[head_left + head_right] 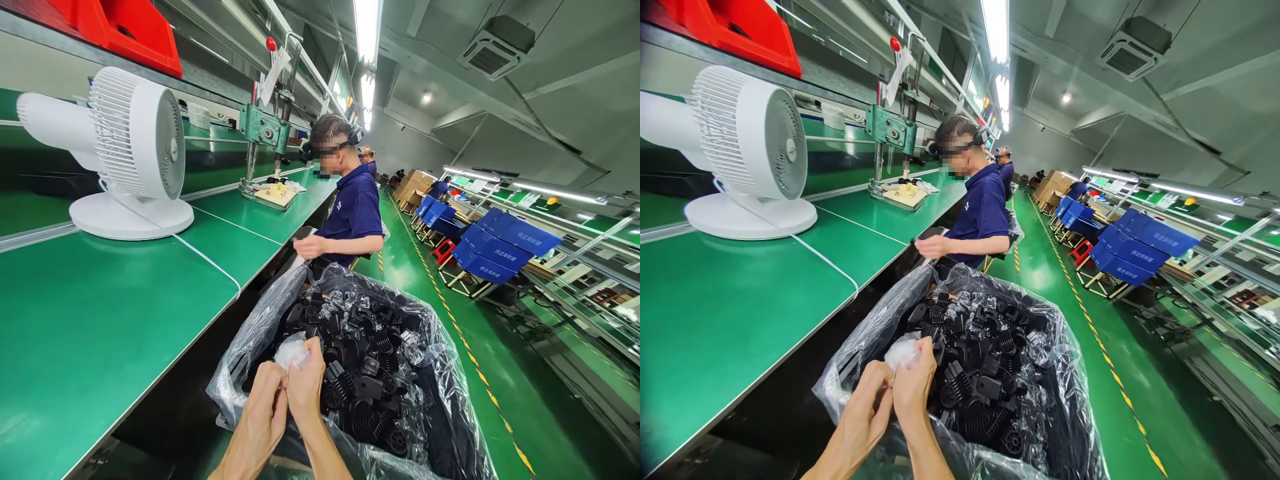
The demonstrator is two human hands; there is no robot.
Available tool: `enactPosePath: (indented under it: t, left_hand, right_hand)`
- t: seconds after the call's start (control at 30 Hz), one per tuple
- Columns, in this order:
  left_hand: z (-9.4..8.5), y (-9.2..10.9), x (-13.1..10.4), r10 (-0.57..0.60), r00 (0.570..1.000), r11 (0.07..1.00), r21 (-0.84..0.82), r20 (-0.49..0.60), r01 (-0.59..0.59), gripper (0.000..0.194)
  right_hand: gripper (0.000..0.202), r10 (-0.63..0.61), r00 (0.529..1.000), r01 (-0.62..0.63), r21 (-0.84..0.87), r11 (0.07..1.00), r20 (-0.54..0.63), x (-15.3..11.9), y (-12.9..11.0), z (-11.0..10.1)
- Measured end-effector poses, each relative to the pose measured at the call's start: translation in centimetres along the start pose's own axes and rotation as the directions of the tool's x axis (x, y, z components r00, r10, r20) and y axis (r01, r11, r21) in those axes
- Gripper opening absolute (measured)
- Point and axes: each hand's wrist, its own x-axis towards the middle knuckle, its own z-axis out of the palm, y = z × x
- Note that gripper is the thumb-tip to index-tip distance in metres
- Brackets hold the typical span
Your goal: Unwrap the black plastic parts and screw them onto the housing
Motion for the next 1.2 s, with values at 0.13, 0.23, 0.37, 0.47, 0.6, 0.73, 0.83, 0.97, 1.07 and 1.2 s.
enactPosePath:
  t: [0.13,0.23,0.37,0.47,0.6,0.73,0.83,0.97,1.07,1.2]
  left_hand:
    - [0.2,0.1,0.1,-0.03,0.999,1.0,0.001,0.022,0.03,0.007]
    - [0.0,-0.9,0.3,-0.056,0.997,0.997,0.049,-0.054,0.058,0.008]
    - [-0.4,-2.6,0.7,-0.083,0.98,0.987,0.123,-0.183,0.107,0.009]
    - [-0.8,-3.4,1.1,-0.067,0.983,0.986,0.141,-0.173,0.092,0.011]
    - [-0.6,-3.3,1.2,-0.05,0.992,0.989,0.135,-0.118,0.066,0.013]
    - [-0.1,-1.7,0.8,-0.026,1.0,0.995,0.098,0.009,0.025,0.014]
    - [-0.2,-0.5,0.6,-0.031,0.992,0.996,0.088,0.123,0.02,0.015]
    - [0.2,-0.5,0.6,-0.021,0.981,0.994,0.112,0.194,-0.001,0.047]
    - [0.7,-1.3,0.7,-0.024,0.987,0.99,0.144,0.161,0.0,0.037]
    - [0.5,-2.1,1.0,-0.049,0.994,0.985,0.171,0.097,0.032,0.026]
  right_hand:
    - [0.02,0.02,0.998,-0.024,-0.059,0.998,-0.063,0.8,0.5,0.7]
    - [0.019,0.035,0.999,-0.035,-0.035,0.999,0.007,0.3,-0.2,0.4]
    - [0.028,0.016,0.96,-0.04,0.081,0.996,0.278,-0.2,-2.2,-1.2]
    - [0.019,-0.003,0.916,-0.06,0.145,0.988,0.401,0.3,-2.9,-2.3]
    - [0.018,-0.002,0.947,-0.038,0.118,0.992,0.321,0.8,-1.9,-2.0]
    - [0.031,0.016,0.993,-0.026,0.075,0.997,0.119,1.1,0.6,-0.5]
    - [0.04,0.09,0.996,-0.093,0.108,0.99,0.028,1.8,2.7,0.1]
    - [0.036,0.264,0.964,-0.267,0.219,0.939,0.041,2.2,5.0,0.1]
    - [0.028,0.356,0.93,-0.367,0.312,0.876,0.093,1.6,5.8,0.1]
    - [0.023,0.397,0.909,-0.411,0.441,0.798,0.129,0.5,5.3,0.8]
